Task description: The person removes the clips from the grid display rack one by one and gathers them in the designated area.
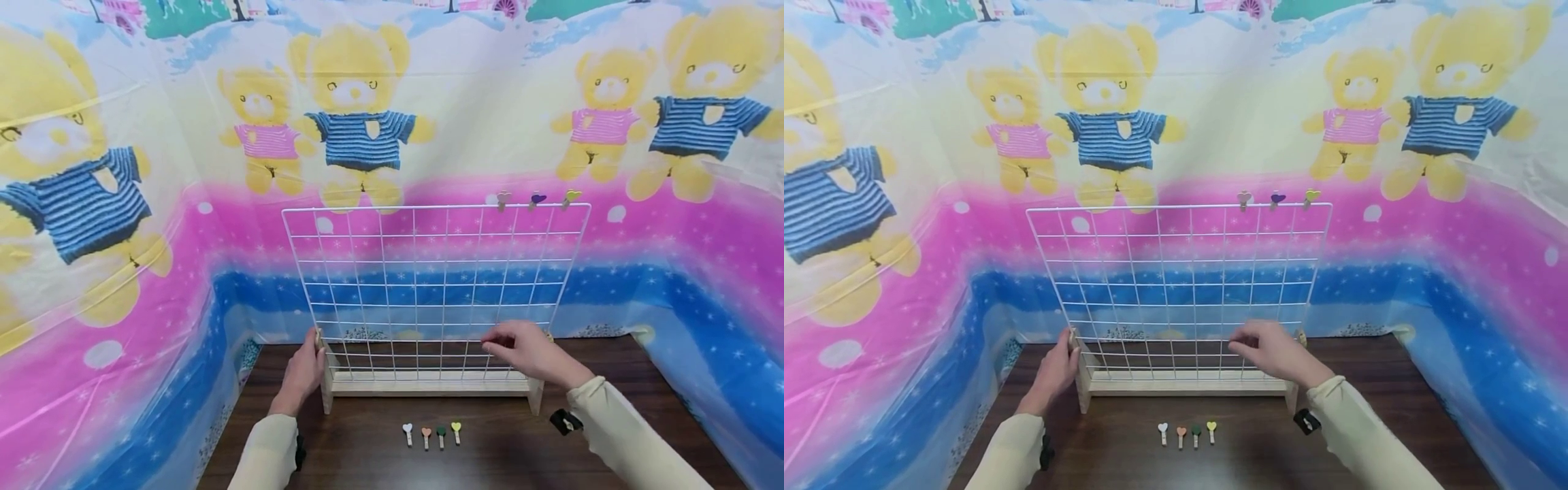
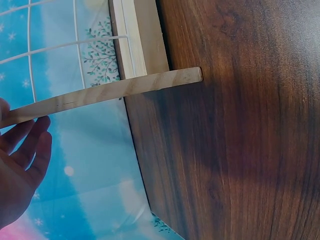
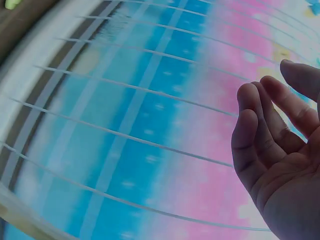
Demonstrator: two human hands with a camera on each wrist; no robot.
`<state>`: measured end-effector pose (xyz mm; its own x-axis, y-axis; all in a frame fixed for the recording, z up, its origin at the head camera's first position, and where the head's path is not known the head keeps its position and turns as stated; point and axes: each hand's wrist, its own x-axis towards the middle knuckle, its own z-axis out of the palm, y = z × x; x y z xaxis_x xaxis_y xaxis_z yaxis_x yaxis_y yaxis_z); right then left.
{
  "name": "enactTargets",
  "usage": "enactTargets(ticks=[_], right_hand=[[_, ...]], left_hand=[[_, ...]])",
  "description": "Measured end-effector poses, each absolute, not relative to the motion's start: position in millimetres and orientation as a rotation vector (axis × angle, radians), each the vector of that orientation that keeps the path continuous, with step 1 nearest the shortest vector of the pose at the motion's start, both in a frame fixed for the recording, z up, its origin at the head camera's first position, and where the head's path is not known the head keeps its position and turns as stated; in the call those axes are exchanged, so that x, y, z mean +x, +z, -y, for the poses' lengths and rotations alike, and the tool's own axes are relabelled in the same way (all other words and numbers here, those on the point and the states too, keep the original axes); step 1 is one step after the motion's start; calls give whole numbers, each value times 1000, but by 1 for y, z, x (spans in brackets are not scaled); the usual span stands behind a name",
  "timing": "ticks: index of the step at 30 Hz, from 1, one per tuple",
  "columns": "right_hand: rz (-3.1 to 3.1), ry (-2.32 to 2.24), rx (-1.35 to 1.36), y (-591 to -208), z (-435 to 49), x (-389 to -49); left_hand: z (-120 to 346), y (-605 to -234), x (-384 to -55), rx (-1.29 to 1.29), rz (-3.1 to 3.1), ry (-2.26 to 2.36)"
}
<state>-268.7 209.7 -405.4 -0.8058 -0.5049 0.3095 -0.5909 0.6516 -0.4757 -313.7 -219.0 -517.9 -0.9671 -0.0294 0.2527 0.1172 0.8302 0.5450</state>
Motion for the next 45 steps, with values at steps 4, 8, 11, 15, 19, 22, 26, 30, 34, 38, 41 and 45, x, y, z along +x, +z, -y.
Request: enactTargets(ticks=[4,8,11,15,19,22,26,30,34,38,41,45], right_hand=[[2643,819,940,-372,-209,-265],[2586,772,938,-342,-208,-263],[2543,742,927,-323,-208,-264],[2523,729,898,-303,-208,-264],[2508,736,880,-288,-209,-267],[2479,727,884,-278,-210,-269],[2412,717,878,-263,-211,-271],[2334,717,852,-248,-212,-277],[2290,712,808,-236,-213,-283],[2250,696,793,-228,-212,-287],[2206,666,805,-223,-211,-288],[2121,604,855,-216,-210,-288]], left_hand=[[220,-518,-314,-68,2769,-847],[221,-519,-314,-71,2772,-852],[221,-520,-314,-75,2769,-859],[221,-520,-314,-78,2768,-867],[221,-520,-315,-84,2765,-864],[221,-519,-315,-82,2768,-861],[220,-518,-314,-71,2775,-861],[220,-518,-314,-65,2779,-861],[220,-518,-314,-58,2780,-859],[220,-518,-314,-53,2781,-865],[220,-518,-314,-59,2784,-864],[220,-517,-314,-65,2781,-859]])
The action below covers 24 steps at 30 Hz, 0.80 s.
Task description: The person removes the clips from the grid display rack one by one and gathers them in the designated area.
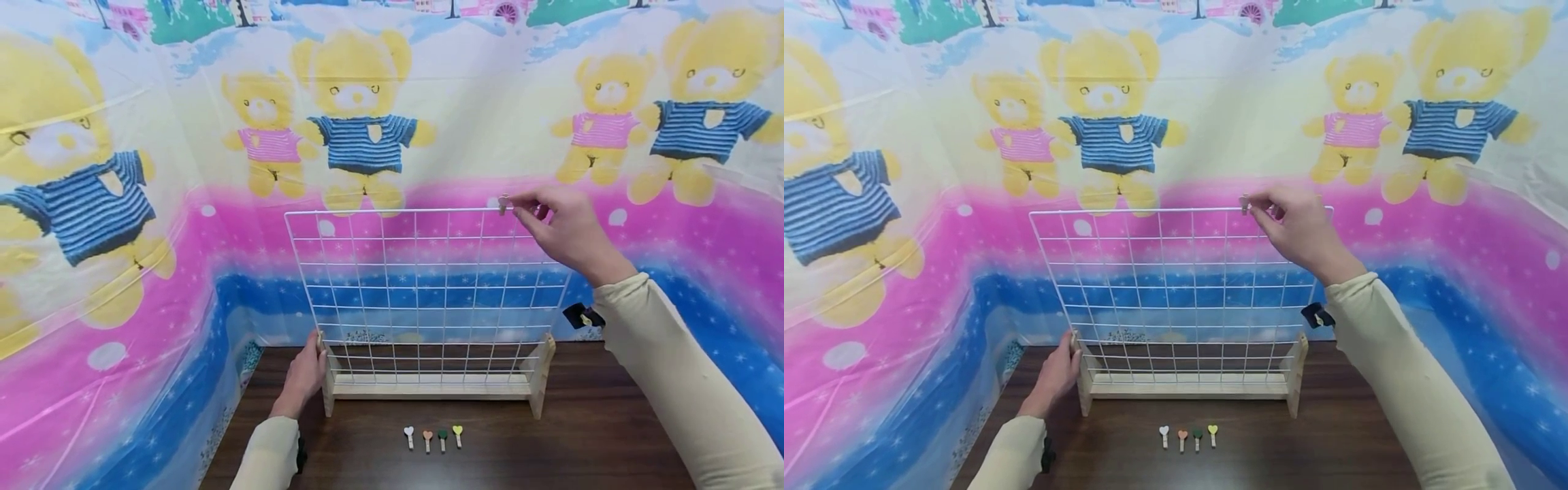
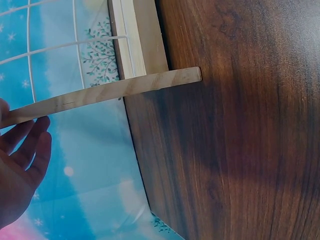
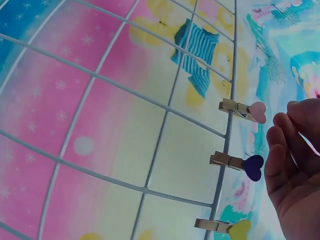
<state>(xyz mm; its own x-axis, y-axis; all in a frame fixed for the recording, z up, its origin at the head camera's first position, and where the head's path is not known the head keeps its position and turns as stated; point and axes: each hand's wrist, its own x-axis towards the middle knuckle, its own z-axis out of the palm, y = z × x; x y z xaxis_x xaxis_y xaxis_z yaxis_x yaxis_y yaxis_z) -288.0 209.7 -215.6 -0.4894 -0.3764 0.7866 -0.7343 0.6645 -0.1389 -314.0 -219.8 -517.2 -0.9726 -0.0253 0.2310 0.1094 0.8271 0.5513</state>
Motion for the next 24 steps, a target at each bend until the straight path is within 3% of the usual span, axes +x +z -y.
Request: enactTargets(ticks=[24], right_hand=[[2210,471,788,-212,-209,-308]], left_hand=[[218,-516,-312,-65,2776,-867]])
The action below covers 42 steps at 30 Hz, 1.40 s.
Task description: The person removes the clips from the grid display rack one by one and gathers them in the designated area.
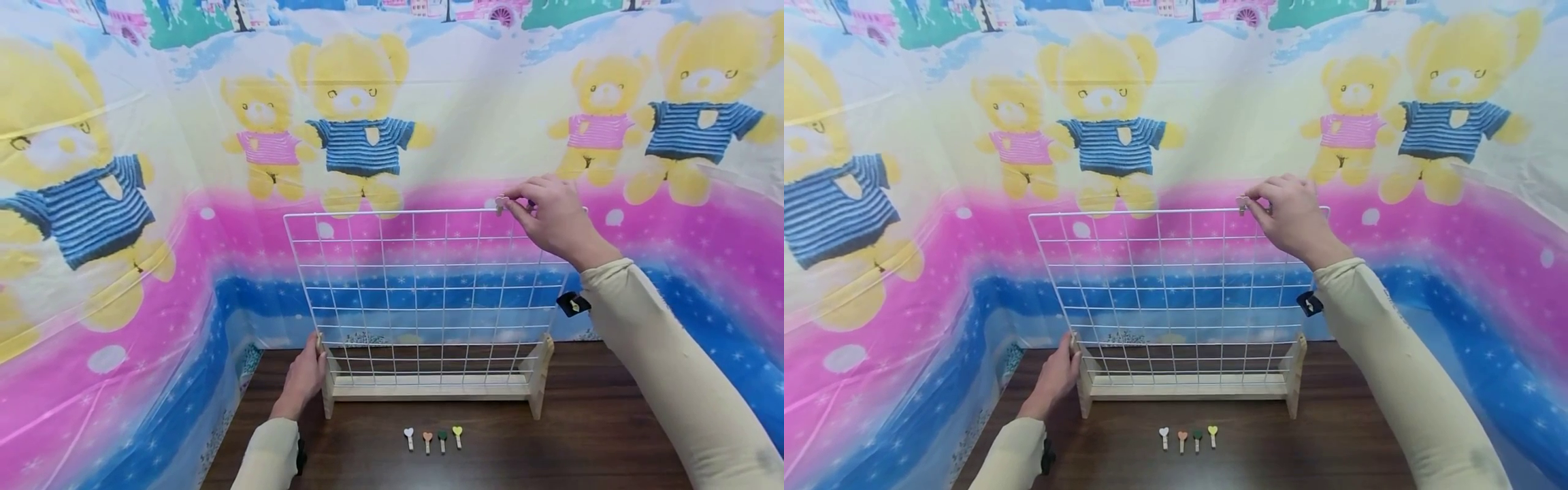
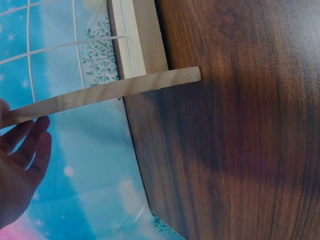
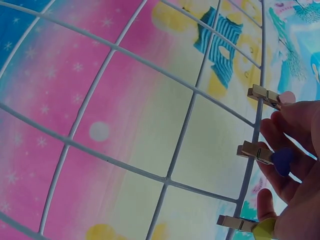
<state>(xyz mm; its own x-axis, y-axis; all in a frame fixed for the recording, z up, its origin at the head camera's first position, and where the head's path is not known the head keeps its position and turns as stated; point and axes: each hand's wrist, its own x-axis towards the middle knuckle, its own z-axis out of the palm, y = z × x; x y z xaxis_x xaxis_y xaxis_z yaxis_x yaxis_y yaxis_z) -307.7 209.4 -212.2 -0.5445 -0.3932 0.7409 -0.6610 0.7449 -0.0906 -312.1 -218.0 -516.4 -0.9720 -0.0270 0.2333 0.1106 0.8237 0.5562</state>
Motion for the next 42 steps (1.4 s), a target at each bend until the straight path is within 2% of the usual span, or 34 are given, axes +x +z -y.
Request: enactTargets(ticks=[16,27,42], right_hand=[[2293,505,711,-209,-200,-308],[2299,759,649,-208,-201,-303],[2145,687,801,-222,-210,-290]], left_hand=[[218,-515,-313,-55,2777,-870],[217,-515,-312,-61,2791,-890],[218,-514,-311,-48,2781,-871]])
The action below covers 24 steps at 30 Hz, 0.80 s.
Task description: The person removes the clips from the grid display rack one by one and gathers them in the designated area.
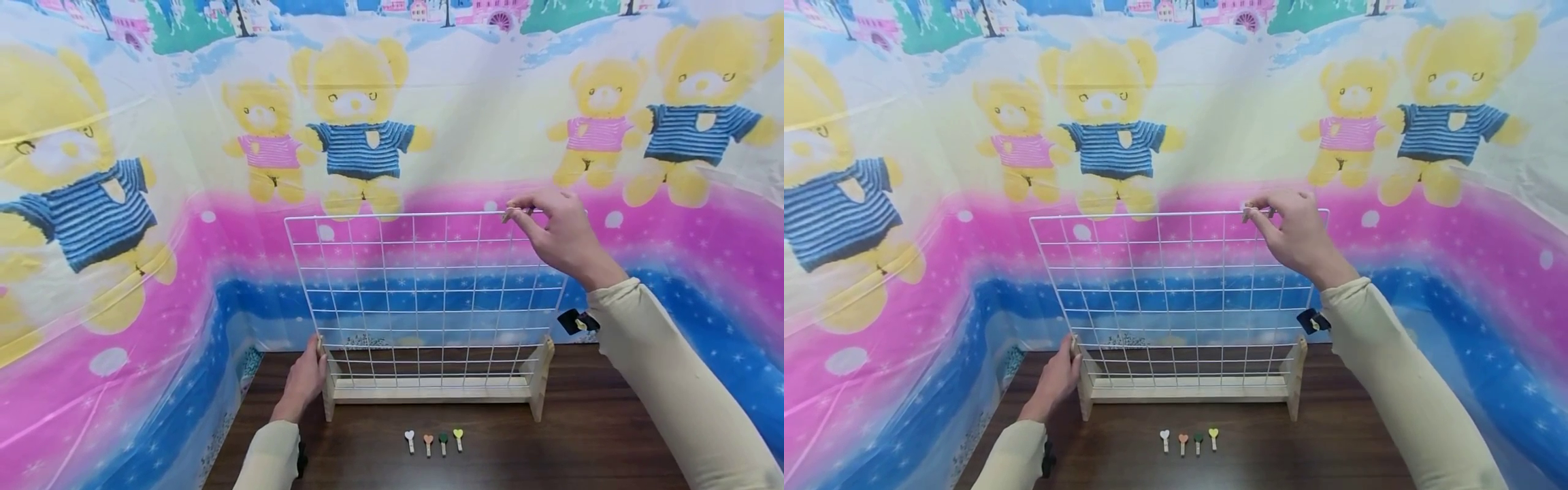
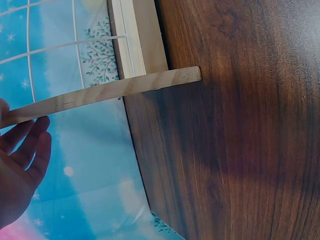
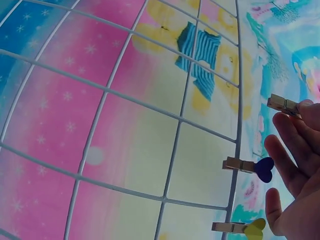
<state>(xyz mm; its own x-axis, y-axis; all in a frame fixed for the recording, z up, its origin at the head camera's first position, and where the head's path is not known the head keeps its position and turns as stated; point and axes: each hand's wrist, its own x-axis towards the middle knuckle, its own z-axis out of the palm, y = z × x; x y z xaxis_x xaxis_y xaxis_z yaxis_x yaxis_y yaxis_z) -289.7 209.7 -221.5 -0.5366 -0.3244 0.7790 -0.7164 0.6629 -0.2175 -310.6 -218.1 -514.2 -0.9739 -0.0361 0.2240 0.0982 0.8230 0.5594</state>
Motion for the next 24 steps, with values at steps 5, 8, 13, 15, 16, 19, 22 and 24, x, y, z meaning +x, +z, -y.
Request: enactTargets(ticks=[5,8,13,15,16,19,22,24], right_hand=[[2117,682,826,-223,-209,-282],[2124,695,830,-225,-210,-278],[2156,704,831,-234,-214,-271],[2168,688,835,-239,-216,-268],[2175,685,839,-242,-216,-267],[2193,672,852,-252,-218,-264],[2213,677,873,-266,-221,-262],[2230,690,881,-275,-223,-262]], left_hand=[[218,-516,-311,-60,2764,-841],[217,-517,-311,-65,2762,-836],[217,-517,-311,-51,2773,-842],[218,-517,-312,-46,2778,-842],[218,-517,-312,-44,2781,-844],[218,-517,-312,-45,2778,-845],[218,-517,-313,-55,2768,-842],[218,-518,-313,-62,2761,-837]])
